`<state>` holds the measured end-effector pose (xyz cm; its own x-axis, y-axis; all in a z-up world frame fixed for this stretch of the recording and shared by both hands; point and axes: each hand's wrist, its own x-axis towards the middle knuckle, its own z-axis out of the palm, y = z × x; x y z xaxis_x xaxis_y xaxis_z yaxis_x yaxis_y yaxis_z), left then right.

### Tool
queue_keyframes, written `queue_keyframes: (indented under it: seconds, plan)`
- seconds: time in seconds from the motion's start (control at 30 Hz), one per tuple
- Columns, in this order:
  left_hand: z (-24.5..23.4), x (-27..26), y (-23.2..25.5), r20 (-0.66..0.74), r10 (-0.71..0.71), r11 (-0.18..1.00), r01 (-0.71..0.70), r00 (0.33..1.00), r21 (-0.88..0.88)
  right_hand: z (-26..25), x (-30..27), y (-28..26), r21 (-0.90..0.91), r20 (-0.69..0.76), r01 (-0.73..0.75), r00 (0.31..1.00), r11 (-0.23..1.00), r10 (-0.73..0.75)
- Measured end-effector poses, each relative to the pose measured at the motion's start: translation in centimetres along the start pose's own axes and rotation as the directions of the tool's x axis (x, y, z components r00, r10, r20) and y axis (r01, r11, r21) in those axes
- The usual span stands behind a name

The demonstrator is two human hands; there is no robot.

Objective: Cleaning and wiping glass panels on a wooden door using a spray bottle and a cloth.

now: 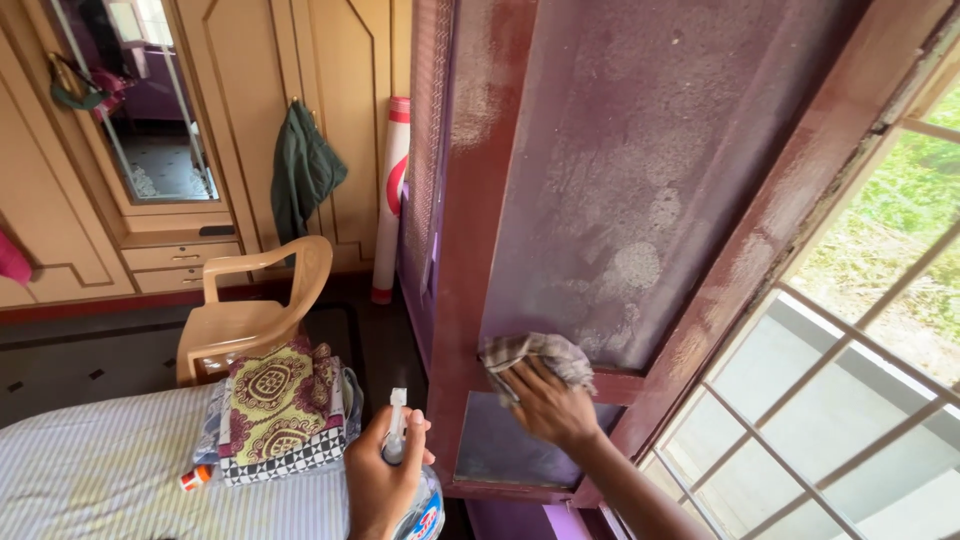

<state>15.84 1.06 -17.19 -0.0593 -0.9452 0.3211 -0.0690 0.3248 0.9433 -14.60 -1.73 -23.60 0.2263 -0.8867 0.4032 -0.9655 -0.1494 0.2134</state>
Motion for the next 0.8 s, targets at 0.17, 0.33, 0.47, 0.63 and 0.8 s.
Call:
queue_keyframes:
  seconds: [0.17,0.33,0.47,0.63,0.8]
  plan:
    - [0.3,-0.2,0.7,-0.009,0.012,1.0,-0.012,1.0,-0.012,-2.7,-2.7,3.5,-0.038,0.051,-0.227,0.972,0.973,0.228]
    - [1.1,-0.1,0.4,-0.002,0.016,1.0,-0.016,1.0,-0.024,-2.1,-2.3,5.5,-0.062,-0.365,-0.513,0.81,0.856,0.459]
    - [1.8,0.1,0.4,-0.031,0.09,0.994,-0.092,0.995,-0.066,-6.2,2.3,6.5,0.005,-0.391,-0.555,0.764,0.832,0.513]
    - [1.7,0.2,0.3,-0.001,-0.039,0.999,0.039,0.999,-0.009,-16.7,9.3,7.9,-0.03,-0.497,-0.567,0.723,0.823,0.48]
    - [1.3,0.3,0.4,-0.006,-0.047,0.999,0.047,0.999,0.01,-24.1,15.1,7.4,-0.023,-0.601,-0.465,0.714,0.885,0.359]
